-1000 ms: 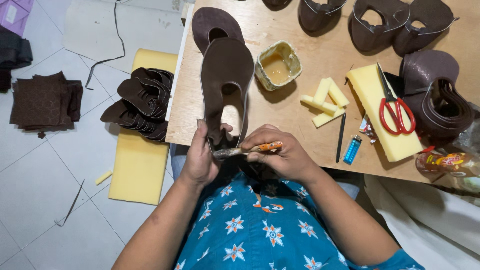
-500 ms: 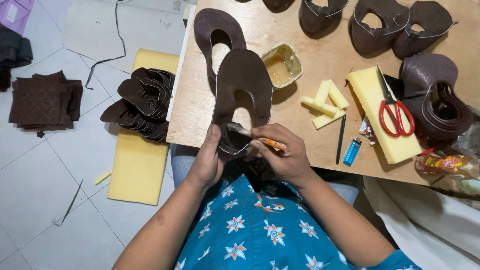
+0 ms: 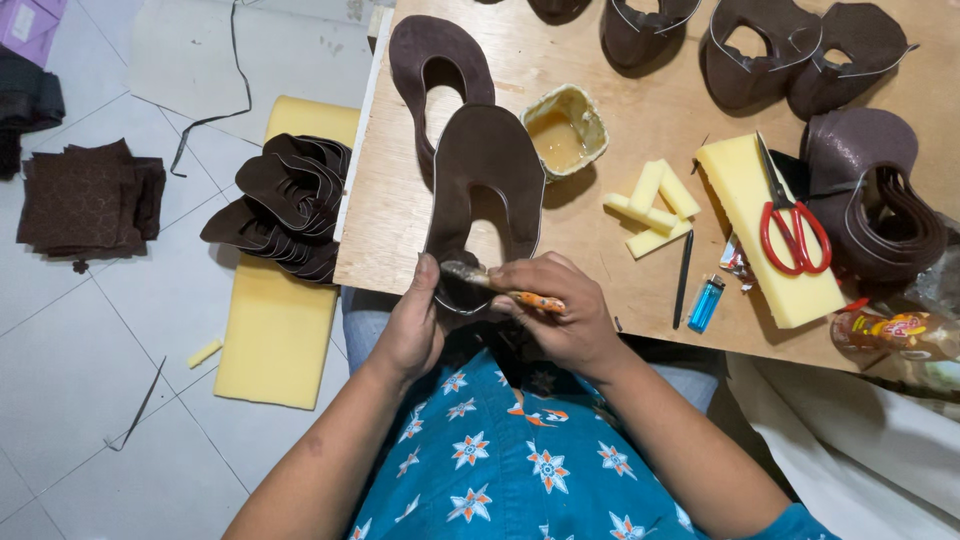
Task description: The person applies glue to the edges of brown shoe upper pieces using a brush, then places each glued piece on the table. The person repeats this process for multiple pieces, handling them one at a time.
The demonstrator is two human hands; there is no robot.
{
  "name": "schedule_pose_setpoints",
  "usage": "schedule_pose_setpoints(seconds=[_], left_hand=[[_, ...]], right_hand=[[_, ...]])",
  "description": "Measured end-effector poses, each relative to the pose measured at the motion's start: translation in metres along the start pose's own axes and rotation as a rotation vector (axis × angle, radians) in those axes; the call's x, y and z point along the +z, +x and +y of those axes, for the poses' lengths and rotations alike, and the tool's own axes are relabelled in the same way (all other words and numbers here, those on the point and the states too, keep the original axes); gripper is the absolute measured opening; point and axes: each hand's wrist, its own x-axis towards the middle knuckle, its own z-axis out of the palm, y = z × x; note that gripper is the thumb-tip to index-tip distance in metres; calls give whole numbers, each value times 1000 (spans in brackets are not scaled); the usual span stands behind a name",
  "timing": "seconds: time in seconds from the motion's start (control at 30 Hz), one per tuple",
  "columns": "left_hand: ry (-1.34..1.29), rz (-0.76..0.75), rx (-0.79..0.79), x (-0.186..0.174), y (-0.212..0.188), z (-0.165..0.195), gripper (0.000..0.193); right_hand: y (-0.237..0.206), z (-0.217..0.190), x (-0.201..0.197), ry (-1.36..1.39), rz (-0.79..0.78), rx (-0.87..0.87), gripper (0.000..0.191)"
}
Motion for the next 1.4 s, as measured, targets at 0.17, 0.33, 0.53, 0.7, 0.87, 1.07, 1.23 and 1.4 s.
schedule_pose_setpoints(seconds=[0.17,0.33,0.53,0.7,0.87,1.07,1.23,1.4], left_hand=[[46,4,81,2,-4,4,58],[34,-50,116,-1,-9,10,59],[34,-170,85,-4,-11,15,61],[18,-148,34,-3,-10,14,62],[28,-170,28,-2,-10,17,62],[54,-157,-2,-4,-8,23,62],[6,-153,-40,-2,-5,18,64],[-32,-124,-118,-1,-4,20,76]], right_hand=[[-12,-3,-5,107,137,-17,19],[-19,-9,-15,443,57,130,17],[-15,-2,-4,207,-84,-37,20],[-27,9,-1,783,-122,613,22],[-32,13,0,880,5,601,21],[-32,2,-4,569,-3,320,19],[-30,6,6,491,-2,309,20],[-33,16,11,636,16,363,23]])
